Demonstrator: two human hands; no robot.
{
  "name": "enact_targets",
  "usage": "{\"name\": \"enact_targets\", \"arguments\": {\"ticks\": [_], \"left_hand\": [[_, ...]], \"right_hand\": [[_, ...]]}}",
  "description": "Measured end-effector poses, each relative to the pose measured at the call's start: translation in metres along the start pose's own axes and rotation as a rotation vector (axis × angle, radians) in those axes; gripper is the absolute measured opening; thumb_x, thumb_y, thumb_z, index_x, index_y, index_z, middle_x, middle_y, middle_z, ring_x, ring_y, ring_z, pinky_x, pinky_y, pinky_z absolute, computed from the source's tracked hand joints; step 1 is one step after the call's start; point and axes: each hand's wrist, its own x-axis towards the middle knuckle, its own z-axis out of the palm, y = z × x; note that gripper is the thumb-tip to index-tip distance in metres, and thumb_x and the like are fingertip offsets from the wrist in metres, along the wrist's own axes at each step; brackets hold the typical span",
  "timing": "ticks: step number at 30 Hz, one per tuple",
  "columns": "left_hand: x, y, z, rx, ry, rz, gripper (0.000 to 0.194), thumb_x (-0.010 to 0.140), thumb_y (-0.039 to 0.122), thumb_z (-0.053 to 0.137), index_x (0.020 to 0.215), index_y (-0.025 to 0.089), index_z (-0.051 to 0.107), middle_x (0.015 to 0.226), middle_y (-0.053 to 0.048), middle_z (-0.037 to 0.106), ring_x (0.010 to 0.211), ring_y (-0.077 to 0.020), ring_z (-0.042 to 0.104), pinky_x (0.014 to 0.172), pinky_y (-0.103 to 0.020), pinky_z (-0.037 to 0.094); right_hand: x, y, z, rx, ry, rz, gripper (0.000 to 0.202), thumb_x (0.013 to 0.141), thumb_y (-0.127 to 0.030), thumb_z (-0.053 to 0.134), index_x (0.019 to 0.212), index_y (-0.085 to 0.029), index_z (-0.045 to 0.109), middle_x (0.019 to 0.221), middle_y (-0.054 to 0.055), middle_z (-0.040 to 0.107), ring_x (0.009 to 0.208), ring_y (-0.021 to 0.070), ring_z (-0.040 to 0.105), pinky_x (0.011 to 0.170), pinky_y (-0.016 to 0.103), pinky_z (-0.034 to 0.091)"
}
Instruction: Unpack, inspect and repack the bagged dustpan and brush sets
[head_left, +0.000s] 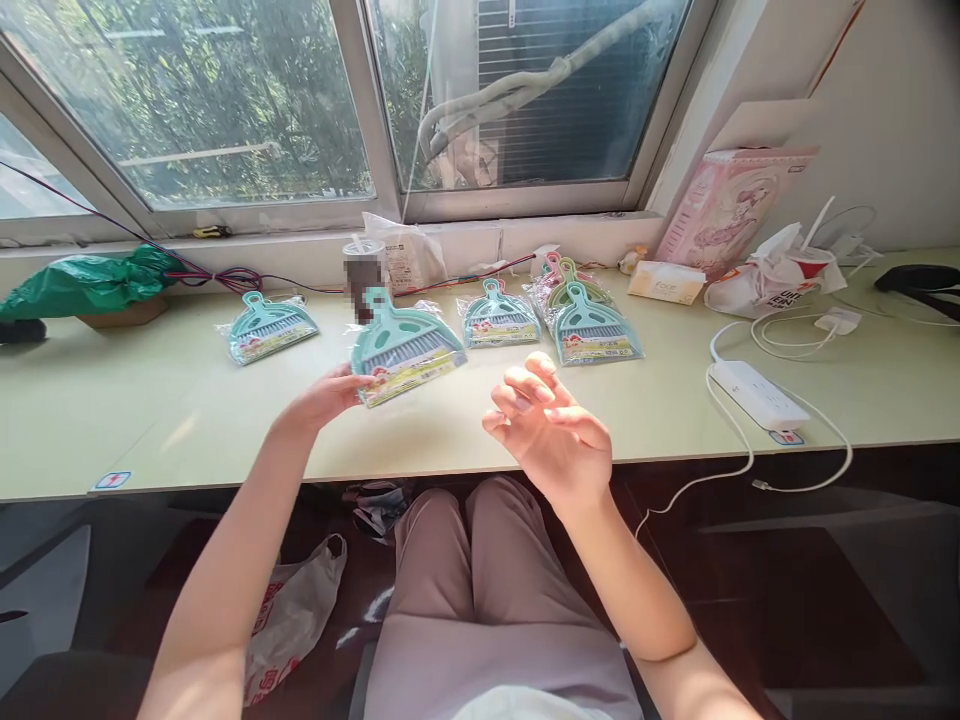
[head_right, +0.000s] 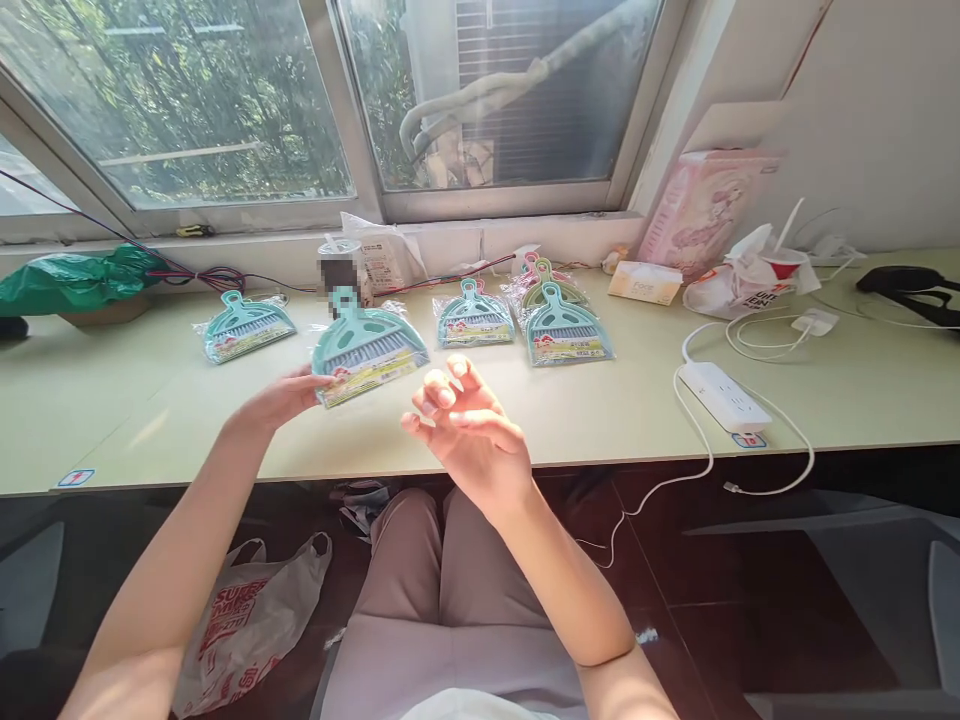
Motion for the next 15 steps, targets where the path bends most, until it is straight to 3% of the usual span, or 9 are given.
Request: {"name": "enact_targets", "arguments": {"ticks": [4, 8, 10, 12, 15], "left_hand": [[0.055, -0.008, 0.048, -0.104, -0.15, 0.006, 0.024, 0.069, 0.011, 0.077, 0.093, 0.012, 0.073, 0.096, -0.012, 0.075, 0.091, -0.0239, 0.071, 0.081, -0.034, 0.058], [0.108, -0.024, 0.079, -0.222, -0.134, 0.03, 0.032, 0.065, 0.004, 0.075, 0.095, 0.012, 0.07, 0.092, -0.01, 0.075, 0.085, -0.0215, 0.071, 0.079, -0.033, 0.059], [0.121, -0.033, 0.085, -0.257, -0.107, 0.072, 0.043, 0.064, 0.006, 0.077, 0.105, 0.013, 0.068, 0.099, -0.01, 0.075, 0.089, -0.0226, 0.072, 0.082, -0.035, 0.059], [0.126, -0.041, 0.085, -0.272, -0.101, 0.109, 0.056, 0.063, 0.01, 0.081, 0.117, 0.016, 0.064, 0.109, -0.01, 0.073, 0.097, -0.0249, 0.072, 0.085, -0.038, 0.058], [0.126, -0.049, 0.077, -0.3, -0.096, 0.147, 0.069, 0.064, 0.014, 0.083, 0.129, 0.022, 0.058, 0.121, -0.011, 0.071, 0.11, -0.0284, 0.07, 0.088, -0.039, 0.058]], "right_hand": [[0.04, 0.023, -0.024, -0.27, 0.009, -0.077, 0.035, 0.075, -0.036, 0.074, 0.099, -0.032, 0.049, 0.076, -0.005, 0.056, 0.077, 0.0166, 0.057, 0.082, 0.035, 0.052], [0.114, 0.058, -0.08, -0.743, 0.071, -0.194, 0.025, 0.079, -0.035, 0.07, 0.094, -0.027, 0.052, 0.087, 0.0, 0.065, 0.086, 0.0187, 0.062, 0.088, 0.035, 0.05], [0.145, 0.075, -0.112, -1.029, 0.171, -0.217, 0.012, 0.081, -0.029, 0.063, 0.088, -0.024, 0.056, 0.091, 0.004, 0.067, 0.088, 0.02, 0.062, 0.091, 0.037, 0.049], [0.165, 0.089, -0.138, -1.221, 0.13, -0.177, 0.001, 0.081, -0.021, 0.06, 0.082, -0.022, 0.06, 0.094, 0.007, 0.069, 0.093, 0.0219, 0.061, 0.095, 0.039, 0.048], [0.174, 0.107, -0.162, -1.255, 0.101, 0.044, 0.007, 0.081, -0.017, 0.062, 0.075, -0.02, 0.062, 0.084, 0.007, 0.071, 0.082, 0.0209, 0.063, 0.094, 0.042, 0.051]]}}
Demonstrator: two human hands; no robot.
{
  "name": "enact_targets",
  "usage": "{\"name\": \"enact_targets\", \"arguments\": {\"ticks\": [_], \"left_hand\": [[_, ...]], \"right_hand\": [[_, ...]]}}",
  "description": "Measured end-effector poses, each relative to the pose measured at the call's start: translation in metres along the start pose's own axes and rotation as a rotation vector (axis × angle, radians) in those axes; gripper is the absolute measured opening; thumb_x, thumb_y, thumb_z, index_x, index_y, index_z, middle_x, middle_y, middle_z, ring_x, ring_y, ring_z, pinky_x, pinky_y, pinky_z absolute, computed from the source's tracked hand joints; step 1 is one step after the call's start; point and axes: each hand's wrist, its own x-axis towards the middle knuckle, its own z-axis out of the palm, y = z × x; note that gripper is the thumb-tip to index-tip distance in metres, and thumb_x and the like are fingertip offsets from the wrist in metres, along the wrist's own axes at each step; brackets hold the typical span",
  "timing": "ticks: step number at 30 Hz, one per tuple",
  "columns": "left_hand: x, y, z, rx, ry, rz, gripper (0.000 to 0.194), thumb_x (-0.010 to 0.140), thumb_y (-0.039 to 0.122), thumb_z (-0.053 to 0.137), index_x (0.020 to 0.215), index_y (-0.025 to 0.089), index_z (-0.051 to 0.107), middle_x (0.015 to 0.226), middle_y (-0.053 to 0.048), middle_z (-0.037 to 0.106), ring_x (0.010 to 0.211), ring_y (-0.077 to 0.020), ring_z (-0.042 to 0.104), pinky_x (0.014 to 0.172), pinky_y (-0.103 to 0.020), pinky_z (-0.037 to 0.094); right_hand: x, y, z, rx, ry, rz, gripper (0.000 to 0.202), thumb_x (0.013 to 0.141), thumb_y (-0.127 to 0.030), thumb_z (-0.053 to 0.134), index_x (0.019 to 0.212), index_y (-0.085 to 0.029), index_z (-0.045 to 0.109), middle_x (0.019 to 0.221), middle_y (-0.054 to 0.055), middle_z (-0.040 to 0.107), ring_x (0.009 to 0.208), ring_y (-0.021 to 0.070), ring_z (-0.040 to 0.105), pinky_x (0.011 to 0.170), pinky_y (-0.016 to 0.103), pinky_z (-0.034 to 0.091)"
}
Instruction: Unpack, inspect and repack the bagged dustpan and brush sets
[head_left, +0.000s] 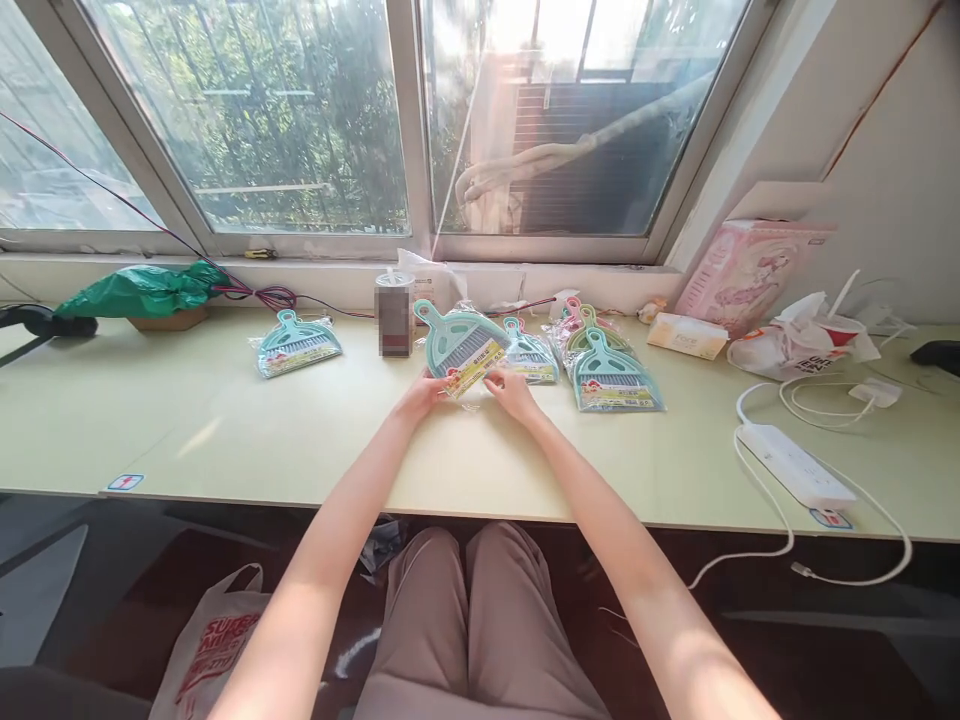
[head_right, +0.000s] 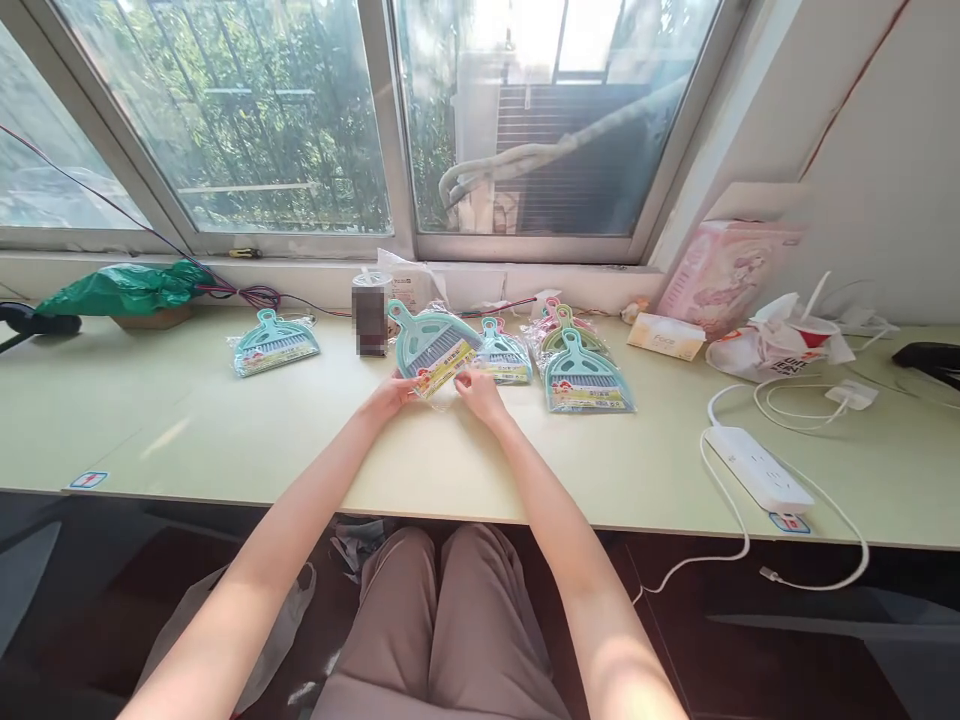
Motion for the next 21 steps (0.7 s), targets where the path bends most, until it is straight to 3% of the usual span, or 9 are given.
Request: {"name": "enact_targets", "arguments": {"ticks": [5, 10, 14, 16, 18, 21], "left_hand": [[-0.007, 0.002, -0.003, -0.007, -0.052, 0.008, 0.072, 0.064, 0.016, 0.084, 0.132, 0.022, 0.06, 0.124, -0.012, 0.071, 0.115, -0.0314, 0.067, 0.093, -0.043, 0.054], [-0.019, 0.008, 0.01, 0.031, -0.168, 0.018, 0.073, 0.066, 0.019, 0.086, 0.134, 0.023, 0.061, 0.12, -0.011, 0.073, 0.116, -0.0308, 0.066, 0.099, -0.043, 0.05], [-0.023, 0.012, 0.012, 0.067, -0.181, 0.049, 0.062, 0.075, 0.037, 0.083, 0.132, 0.025, 0.063, 0.123, -0.011, 0.071, 0.118, -0.0295, 0.065, 0.099, -0.042, 0.05], [-0.02, 0.013, 0.011, 0.076, -0.112, 0.002, 0.051, 0.083, 0.051, 0.075, 0.125, 0.024, 0.067, 0.123, -0.011, 0.071, 0.117, -0.0288, 0.065, 0.097, -0.041, 0.052], [-0.015, 0.014, 0.008, 0.093, 0.068, -0.046, 0.047, 0.087, 0.059, 0.066, 0.115, 0.022, 0.068, 0.117, -0.011, 0.073, 0.113, -0.0282, 0.066, 0.095, -0.041, 0.053], [-0.011, 0.017, 0.004, 0.127, 0.368, -0.016, 0.039, 0.091, 0.056, 0.062, 0.105, 0.021, 0.068, 0.107, -0.01, 0.075, 0.105, -0.0265, 0.069, 0.089, -0.04, 0.055]], "right_hand": [[-0.003, 0.01, 0.006, 0.406, 0.057, 0.271, 0.01, 0.086, -0.029, 0.063, 0.086, -0.02, 0.063, 0.081, 0.005, 0.074, 0.076, 0.0184, 0.069, 0.086, 0.039, 0.059], [-0.004, 0.006, 0.001, 0.723, 0.066, 0.255, 0.023, 0.078, -0.033, 0.072, 0.093, -0.023, 0.058, 0.093, 0.003, 0.074, 0.097, 0.0195, 0.072, 0.101, 0.038, 0.056], [-0.009, 0.004, -0.001, 0.793, 0.046, 0.244, 0.042, 0.068, -0.033, 0.081, 0.101, -0.025, 0.056, 0.098, 0.004, 0.074, 0.099, 0.0219, 0.073, 0.099, 0.041, 0.058], [-0.011, 0.004, -0.001, 0.805, 0.063, 0.258, 0.048, 0.062, -0.028, 0.085, 0.101, -0.024, 0.057, 0.097, 0.005, 0.075, 0.097, 0.023, 0.073, 0.097, 0.043, 0.059], [-0.012, 0.003, -0.002, 0.801, 0.065, 0.276, 0.051, 0.058, -0.025, 0.087, 0.101, -0.023, 0.06, 0.092, 0.005, 0.076, 0.093, 0.0236, 0.073, 0.096, 0.044, 0.06], [-0.012, 0.0, -0.003, 0.778, 0.016, 0.266, 0.052, 0.055, -0.026, 0.089, 0.1, -0.021, 0.064, 0.087, 0.005, 0.076, 0.088, 0.0244, 0.073, 0.094, 0.046, 0.06]]}}
